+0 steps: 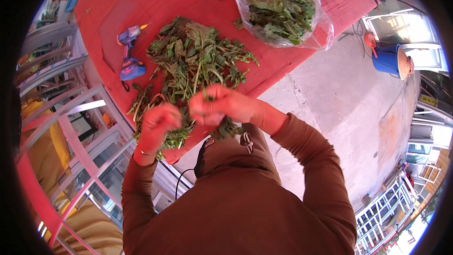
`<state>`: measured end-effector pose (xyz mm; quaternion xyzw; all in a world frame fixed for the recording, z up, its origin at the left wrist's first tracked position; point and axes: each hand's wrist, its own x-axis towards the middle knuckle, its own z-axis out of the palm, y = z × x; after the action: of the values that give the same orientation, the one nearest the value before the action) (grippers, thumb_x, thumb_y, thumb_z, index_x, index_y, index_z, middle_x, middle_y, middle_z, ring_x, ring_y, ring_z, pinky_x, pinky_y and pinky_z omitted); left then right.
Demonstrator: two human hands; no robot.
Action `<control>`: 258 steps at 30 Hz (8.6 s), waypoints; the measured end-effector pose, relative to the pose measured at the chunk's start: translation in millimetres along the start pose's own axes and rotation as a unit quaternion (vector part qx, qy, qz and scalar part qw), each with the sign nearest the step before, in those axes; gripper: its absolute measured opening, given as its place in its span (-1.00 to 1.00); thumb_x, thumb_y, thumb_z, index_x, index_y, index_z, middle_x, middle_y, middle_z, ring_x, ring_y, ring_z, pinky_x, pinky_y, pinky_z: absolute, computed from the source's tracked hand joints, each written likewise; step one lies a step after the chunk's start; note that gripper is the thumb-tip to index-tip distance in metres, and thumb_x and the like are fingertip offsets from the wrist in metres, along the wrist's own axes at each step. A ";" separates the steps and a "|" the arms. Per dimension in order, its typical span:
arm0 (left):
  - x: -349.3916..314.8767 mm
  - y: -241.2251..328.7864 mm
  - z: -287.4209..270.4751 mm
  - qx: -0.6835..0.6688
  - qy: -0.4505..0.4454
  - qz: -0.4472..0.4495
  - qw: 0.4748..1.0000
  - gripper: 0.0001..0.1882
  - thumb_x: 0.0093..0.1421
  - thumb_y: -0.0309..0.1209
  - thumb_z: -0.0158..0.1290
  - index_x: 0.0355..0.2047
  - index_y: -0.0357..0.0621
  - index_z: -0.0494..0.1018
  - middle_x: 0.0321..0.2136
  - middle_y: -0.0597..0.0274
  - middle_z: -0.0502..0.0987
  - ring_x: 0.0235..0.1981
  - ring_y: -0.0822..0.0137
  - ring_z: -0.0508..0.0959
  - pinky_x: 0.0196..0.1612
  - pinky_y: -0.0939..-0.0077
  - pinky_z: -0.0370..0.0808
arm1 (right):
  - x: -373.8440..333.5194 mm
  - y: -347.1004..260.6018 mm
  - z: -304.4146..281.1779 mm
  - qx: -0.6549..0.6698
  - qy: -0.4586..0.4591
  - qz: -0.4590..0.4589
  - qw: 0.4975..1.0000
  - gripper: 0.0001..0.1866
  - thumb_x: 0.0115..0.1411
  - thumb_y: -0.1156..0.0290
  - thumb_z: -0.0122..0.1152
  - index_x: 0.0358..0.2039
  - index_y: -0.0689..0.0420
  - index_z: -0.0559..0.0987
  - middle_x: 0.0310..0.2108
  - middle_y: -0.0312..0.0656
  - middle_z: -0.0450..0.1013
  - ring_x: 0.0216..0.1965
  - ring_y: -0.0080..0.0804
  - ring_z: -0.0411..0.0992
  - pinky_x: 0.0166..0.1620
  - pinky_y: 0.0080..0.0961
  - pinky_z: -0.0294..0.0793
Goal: The person stands at a red table and repeatedly picks up dried green plant material, separates leaves from stems by hand, and places the leaves into a clear plastic bag. Stems are set aside on the table. The process continues throughout the clip.
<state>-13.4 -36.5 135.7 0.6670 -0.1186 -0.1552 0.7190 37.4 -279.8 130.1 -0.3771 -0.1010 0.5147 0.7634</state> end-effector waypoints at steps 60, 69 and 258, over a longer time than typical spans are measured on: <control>49.6 -83.6 -36.0 0.386 0.211 0.065 0.896 -0.84 0.29 -0.37 0.16 -0.19 -0.18 0.57 -0.38 0.16 0.54 -0.50 0.13 0.50 -0.42 0.41 0.44 | 43.0 13.8 -44.0 -0.616 0.401 -0.311 0.603 -0.70 0.08 0.59 0.28 -0.13 0.16 0.59 0.05 -0.18 0.52 0.09 -0.06 0.42 0.17 -0.20 0.41; 33.7 -61.8 -6.1 0.425 0.080 0.085 0.898 -0.92 0.24 -0.47 0.11 -0.29 -0.20 0.48 -0.36 0.06 0.52 -0.34 -0.03 0.55 -0.32 0.20 0.49 | 46.4 35.5 -41.8 -0.721 0.179 -0.178 0.646 -0.93 0.16 0.49 0.15 -0.38 0.21 0.48 -0.30 -0.05 0.50 -0.22 0.06 0.45 -0.18 -0.15 0.43; 102.8 -96.5 -7.3 -0.060 -0.069 -0.129 0.987 -0.69 0.51 -0.25 -0.15 -0.02 -0.25 0.40 -0.35 0.31 0.56 -0.44 0.55 0.45 -0.40 0.65 0.40 | 25.6 7.2 -52.9 -0.698 0.299 -0.238 0.606 -0.62 0.05 0.47 0.33 -0.07 0.19 0.59 -0.13 -0.08 0.54 -0.02 -0.05 0.46 0.28 -0.04 0.22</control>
<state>78.0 -74.9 35.2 0.6203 -0.0709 -0.2990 0.7216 72.5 -281.4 82.5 -0.8907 -0.2821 -0.0530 0.3525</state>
